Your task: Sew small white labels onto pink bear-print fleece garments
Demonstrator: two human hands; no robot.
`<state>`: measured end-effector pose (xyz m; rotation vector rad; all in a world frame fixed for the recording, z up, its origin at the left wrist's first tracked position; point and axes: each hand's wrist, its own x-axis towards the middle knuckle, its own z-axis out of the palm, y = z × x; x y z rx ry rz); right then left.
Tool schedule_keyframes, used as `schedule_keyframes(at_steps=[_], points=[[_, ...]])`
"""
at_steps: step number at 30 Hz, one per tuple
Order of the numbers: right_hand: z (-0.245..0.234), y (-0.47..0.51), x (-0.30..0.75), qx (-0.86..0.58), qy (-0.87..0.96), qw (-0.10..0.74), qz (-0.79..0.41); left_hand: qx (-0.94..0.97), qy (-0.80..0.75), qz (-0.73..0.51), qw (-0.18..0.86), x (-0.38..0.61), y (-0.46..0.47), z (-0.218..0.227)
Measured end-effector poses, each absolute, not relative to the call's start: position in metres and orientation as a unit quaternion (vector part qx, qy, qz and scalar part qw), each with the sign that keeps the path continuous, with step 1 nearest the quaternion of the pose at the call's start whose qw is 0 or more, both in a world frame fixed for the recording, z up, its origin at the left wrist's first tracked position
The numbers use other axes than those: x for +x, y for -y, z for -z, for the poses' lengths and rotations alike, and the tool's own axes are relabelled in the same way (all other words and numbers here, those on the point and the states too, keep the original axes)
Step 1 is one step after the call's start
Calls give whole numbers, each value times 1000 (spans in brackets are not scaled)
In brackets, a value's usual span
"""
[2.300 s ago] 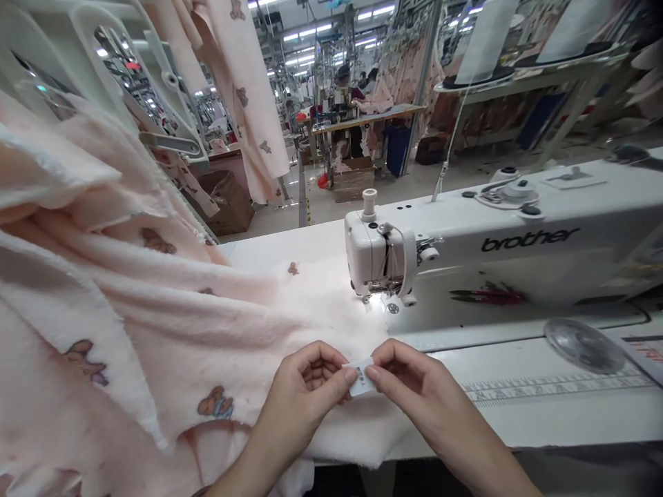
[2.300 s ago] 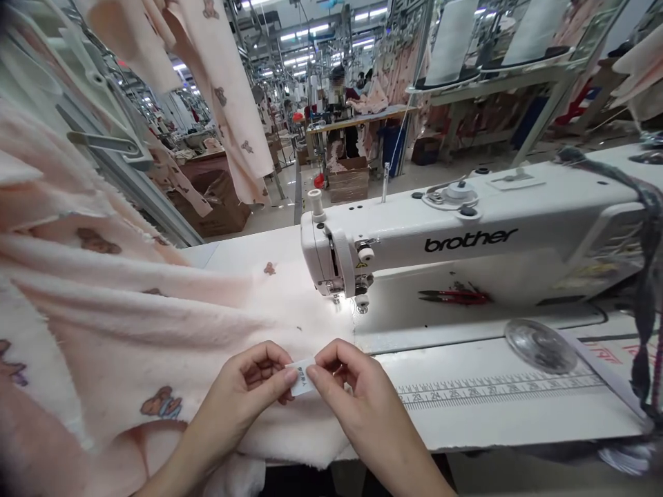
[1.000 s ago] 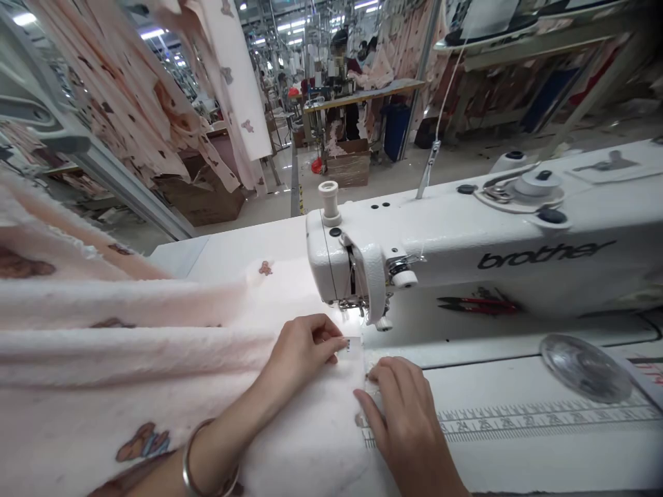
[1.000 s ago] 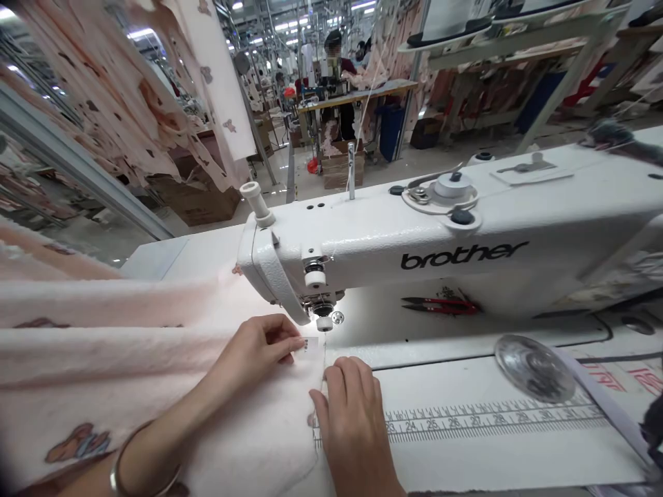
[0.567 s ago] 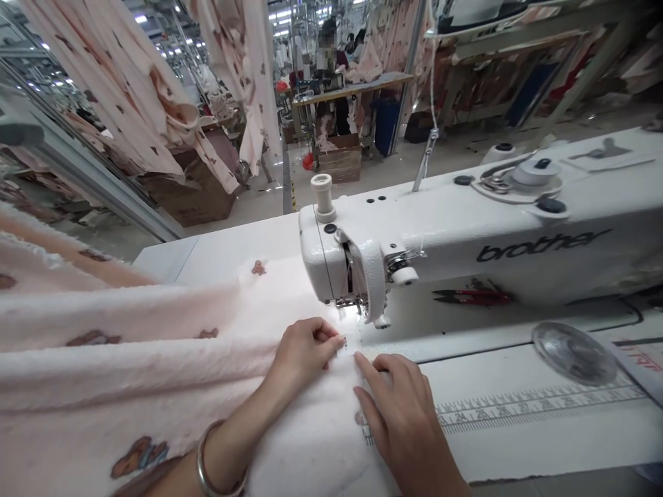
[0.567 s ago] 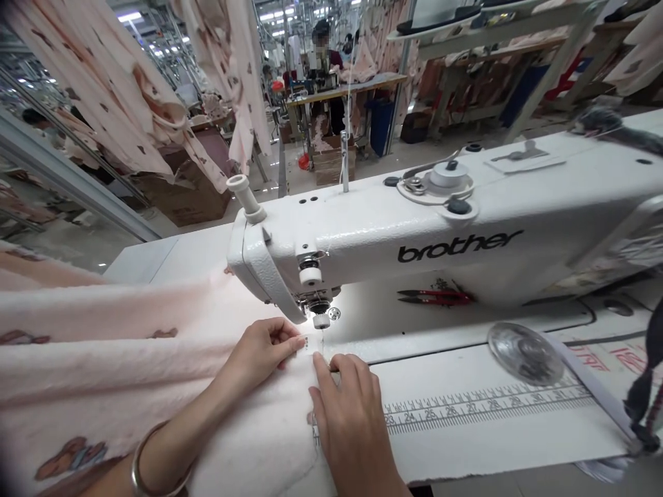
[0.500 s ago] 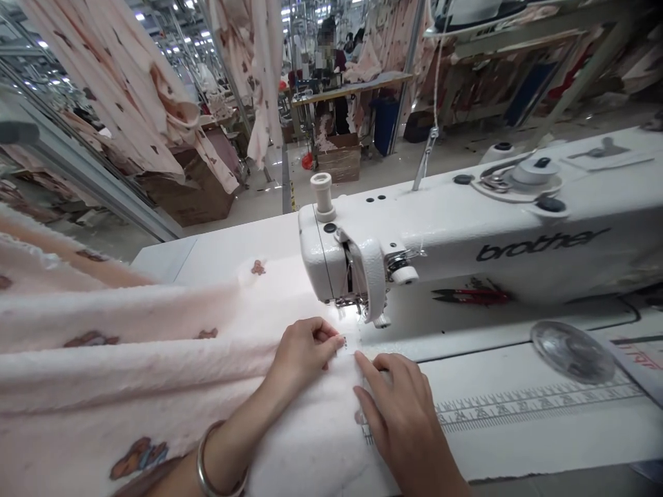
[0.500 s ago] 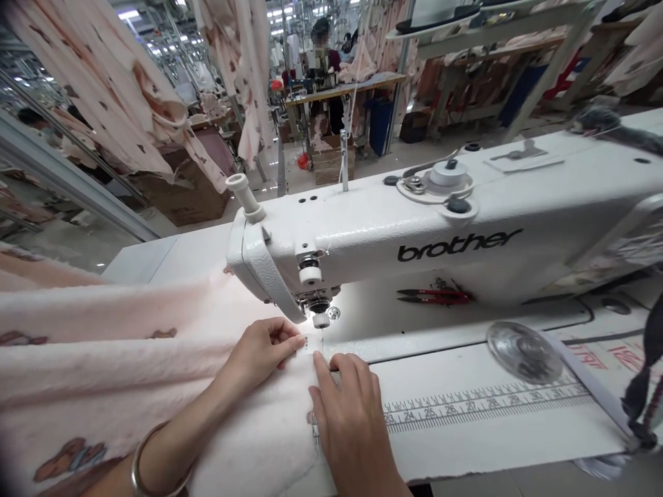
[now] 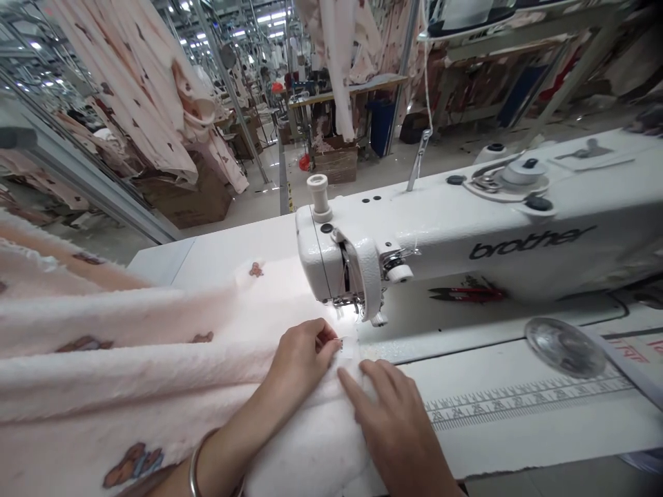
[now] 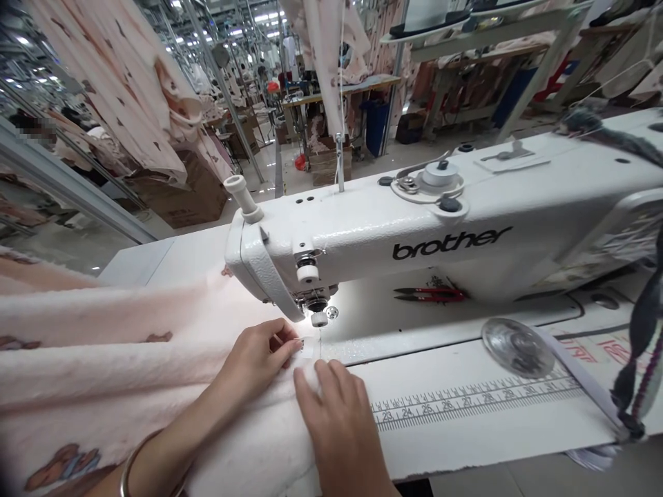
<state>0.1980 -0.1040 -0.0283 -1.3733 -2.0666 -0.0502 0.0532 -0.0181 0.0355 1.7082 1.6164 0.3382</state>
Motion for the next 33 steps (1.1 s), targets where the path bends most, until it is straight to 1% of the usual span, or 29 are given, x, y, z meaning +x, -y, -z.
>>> schedule_keyframes(at_steps=[3,6,11,15,18,22,33], points=[[25,108,194,-484,810,333,-5,682,-621,-148,356,55,20,-38],[20,105,193,-506,783,360,-46,695,-608,-168,345,57,20,-40],[18,96,197,-557,745,366,-23,638,-614,-167,434,54,17,-31],[22,94,201,-558,745,367,-1,593,-616,-181,486,51,13,-25],[24,94,202,-549,755,359,8,592,-635,-172,466,53,13,-23],[26,94,203,-539,760,362,-11,596,-650,-173,440,56,14,-21],[25,95,202,-536,759,370,-22,594,-655,-170,435,58,15,-23]])
